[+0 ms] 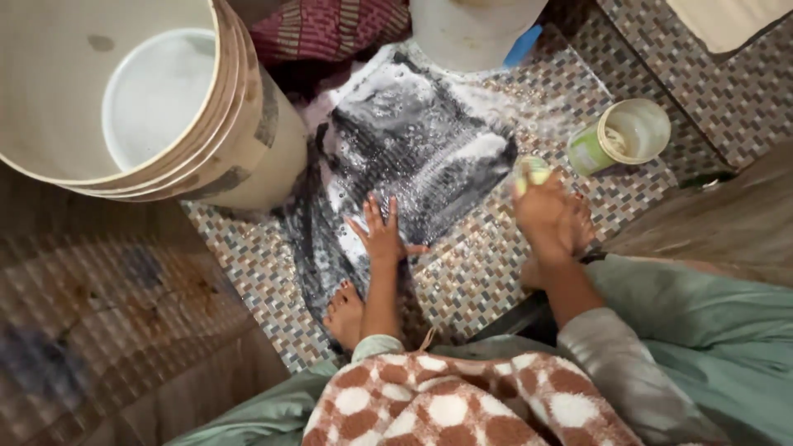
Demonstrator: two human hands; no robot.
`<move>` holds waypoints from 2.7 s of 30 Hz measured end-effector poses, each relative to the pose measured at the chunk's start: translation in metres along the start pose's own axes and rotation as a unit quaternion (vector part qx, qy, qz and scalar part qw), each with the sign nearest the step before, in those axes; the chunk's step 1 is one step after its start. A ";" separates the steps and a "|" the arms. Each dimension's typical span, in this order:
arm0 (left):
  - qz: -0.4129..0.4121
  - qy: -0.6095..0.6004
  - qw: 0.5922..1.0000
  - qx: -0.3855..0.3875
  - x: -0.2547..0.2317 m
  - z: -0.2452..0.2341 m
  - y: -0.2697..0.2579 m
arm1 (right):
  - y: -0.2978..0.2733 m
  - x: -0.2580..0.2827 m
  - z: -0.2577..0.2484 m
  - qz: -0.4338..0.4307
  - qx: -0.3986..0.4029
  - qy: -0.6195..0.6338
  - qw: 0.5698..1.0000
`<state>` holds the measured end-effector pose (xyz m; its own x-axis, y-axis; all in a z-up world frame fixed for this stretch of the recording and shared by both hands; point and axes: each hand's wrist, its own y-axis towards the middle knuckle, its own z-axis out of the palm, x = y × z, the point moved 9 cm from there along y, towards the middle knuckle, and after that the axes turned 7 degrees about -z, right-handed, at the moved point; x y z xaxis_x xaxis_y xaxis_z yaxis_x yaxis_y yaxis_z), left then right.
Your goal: The recorder is scrubbing a black rubber or plastic mat with a small sponge and cleaning solution.
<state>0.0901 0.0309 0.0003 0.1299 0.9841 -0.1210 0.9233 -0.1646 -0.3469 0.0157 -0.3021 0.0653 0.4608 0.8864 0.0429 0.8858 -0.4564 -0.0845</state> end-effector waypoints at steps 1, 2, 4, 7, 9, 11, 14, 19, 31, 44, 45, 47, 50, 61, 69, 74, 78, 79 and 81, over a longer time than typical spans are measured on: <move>0.001 0.000 1.000 -0.003 -0.003 -0.001 -0.004 | -0.003 0.007 0.003 0.000 -0.003 0.001 1.000; -0.004 -0.002 1.000 0.009 -0.004 0.001 -0.009 | -0.008 0.026 0.006 -0.066 -0.008 0.030 0.997; -0.008 -0.005 1.000 0.018 -0.010 0.005 -0.016 | -0.020 0.056 0.016 -0.133 -0.017 0.056 0.989; -0.021 -0.041 0.999 0.022 -0.011 0.012 -0.025 | -0.056 0.126 0.023 -0.337 -0.029 0.135 0.931; -0.034 -0.046 0.997 0.042 -0.006 0.010 -0.020 | -0.066 0.164 0.018 -0.413 -0.004 0.133 0.901; -0.036 -0.052 0.997 0.049 -0.001 0.020 -0.027 | -0.054 0.148 0.019 -0.387 0.015 0.115 0.915; -0.030 -0.062 0.997 0.031 -0.005 0.015 -0.024 | 0.003 0.076 0.039 -0.234 -0.002 0.076 0.969; -0.026 -0.054 0.998 0.024 -0.004 0.012 -0.026 | 0.046 0.032 0.051 -0.082 -0.197 -0.094 0.972; -0.032 -0.053 0.998 0.026 0.008 0.012 -0.025 | 0.011 0.074 0.075 -0.184 0.000 -0.032 0.982; -0.019 -0.018 0.999 -0.023 0.025 0.019 -0.020 | -0.025 0.139 0.073 -0.243 0.038 -0.013 0.969; -0.022 -0.036 0.999 0.011 0.021 0.013 -0.022 | -0.001 0.104 0.055 -0.146 0.095 -0.038 0.984; -0.031 -0.028 0.999 0.027 0.018 0.008 -0.016 | 0.026 0.066 0.033 -0.122 -0.009 -0.037 0.992; -0.044 -0.017 0.998 0.050 0.018 0.007 -0.019 | 0.037 0.052 0.066 -0.091 -0.049 -0.092 0.990; -0.044 -0.039 0.997 0.047 0.018 0.014 -0.021 | -0.003 0.084 0.078 -0.151 0.041 -0.058 0.986; -0.042 -0.028 0.996 0.069 0.012 0.011 -0.014 | -0.001 0.118 0.034 -0.133 0.063 -0.180 0.973; -0.036 0.000 0.999 0.038 0.018 0.035 -0.006 | -0.069 0.186 0.037 -0.380 -0.003 0.045 0.924; -0.046 -0.032 0.997 0.055 0.010 0.004 -0.020 | 0.028 0.069 0.043 -0.178 -0.116 -0.028 0.977; -0.051 -0.036 0.997 0.050 0.013 0.003 -0.018 | 0.038 0.063 0.047 -0.184 -0.120 -0.029 0.975; -0.045 -0.029 0.997 0.052 0.012 0.009 -0.021 | 0.051 0.028 0.078 -0.126 0.004 -0.110 0.986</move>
<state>0.0688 0.0455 -0.0021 0.0244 0.9900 -0.1386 0.8871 -0.0854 -0.4536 0.0690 -0.2948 -0.0157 0.2023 0.9673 -0.1529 0.9698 -0.2196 -0.1065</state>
